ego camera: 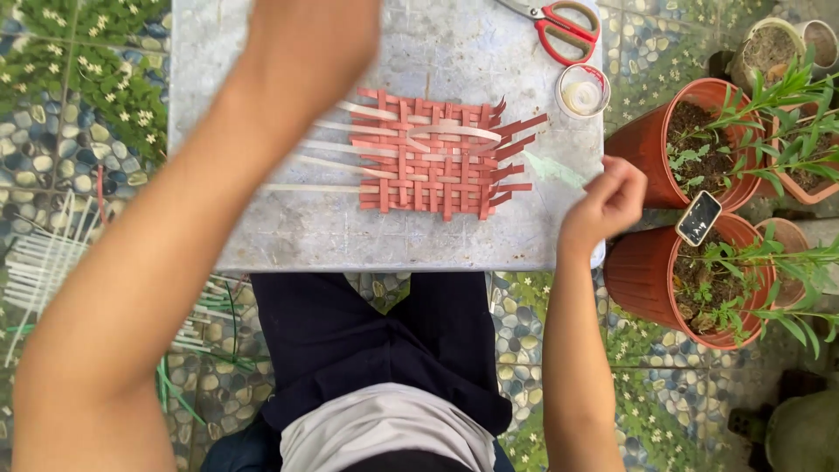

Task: A person is weaving white plastic strips into a red plastic grid to create a woven mat.

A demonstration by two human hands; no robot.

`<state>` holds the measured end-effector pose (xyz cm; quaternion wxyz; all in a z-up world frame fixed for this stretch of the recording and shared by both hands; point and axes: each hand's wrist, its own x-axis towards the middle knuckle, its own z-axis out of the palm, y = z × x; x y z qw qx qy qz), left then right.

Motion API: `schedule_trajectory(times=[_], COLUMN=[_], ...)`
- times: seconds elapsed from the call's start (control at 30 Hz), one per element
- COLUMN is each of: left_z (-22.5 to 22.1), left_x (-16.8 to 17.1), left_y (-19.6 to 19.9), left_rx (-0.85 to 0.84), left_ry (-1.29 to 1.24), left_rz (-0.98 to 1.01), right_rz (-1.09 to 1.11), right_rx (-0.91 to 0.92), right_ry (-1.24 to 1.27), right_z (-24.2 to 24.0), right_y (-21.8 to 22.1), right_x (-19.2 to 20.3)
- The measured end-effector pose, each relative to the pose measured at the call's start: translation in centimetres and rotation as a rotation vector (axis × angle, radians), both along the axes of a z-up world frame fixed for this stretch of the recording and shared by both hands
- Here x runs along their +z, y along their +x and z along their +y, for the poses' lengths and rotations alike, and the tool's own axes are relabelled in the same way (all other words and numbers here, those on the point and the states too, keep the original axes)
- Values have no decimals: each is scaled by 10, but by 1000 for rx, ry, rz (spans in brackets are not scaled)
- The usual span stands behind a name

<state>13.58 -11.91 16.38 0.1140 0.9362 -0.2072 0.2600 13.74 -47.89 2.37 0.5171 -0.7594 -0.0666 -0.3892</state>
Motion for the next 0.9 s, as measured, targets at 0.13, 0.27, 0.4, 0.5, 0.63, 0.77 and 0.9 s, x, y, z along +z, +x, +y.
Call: schedule_trajectory(times=[0.13,0.27,0.4,0.5,0.63,0.77,0.9], left_z=[-68,-97,-96,-72,-27,24,56], left_x=[33,-3,-30,-43,-57,-56,-45], left_y=[-82,-132,-162,-167,-168,-168,-154], left_rx=[-263,-320,-287,-129,173,237,334], left_ry=[-415,-481,-644,-788,-1274,-1385,-1513], left_rz=[286,504,737,783,634,571,486], right_rz=[8,257,269,314,259,412,457], right_rx=[212,618,653,657,561,650,678], right_ry=[207,266,235,363,522,738,501], right_z=[36,78,86,78,41,4,7], right_y=[-57,-111,-133,-132,-118,-121,-135], right_x=[45,54,51,37,27,36,51])
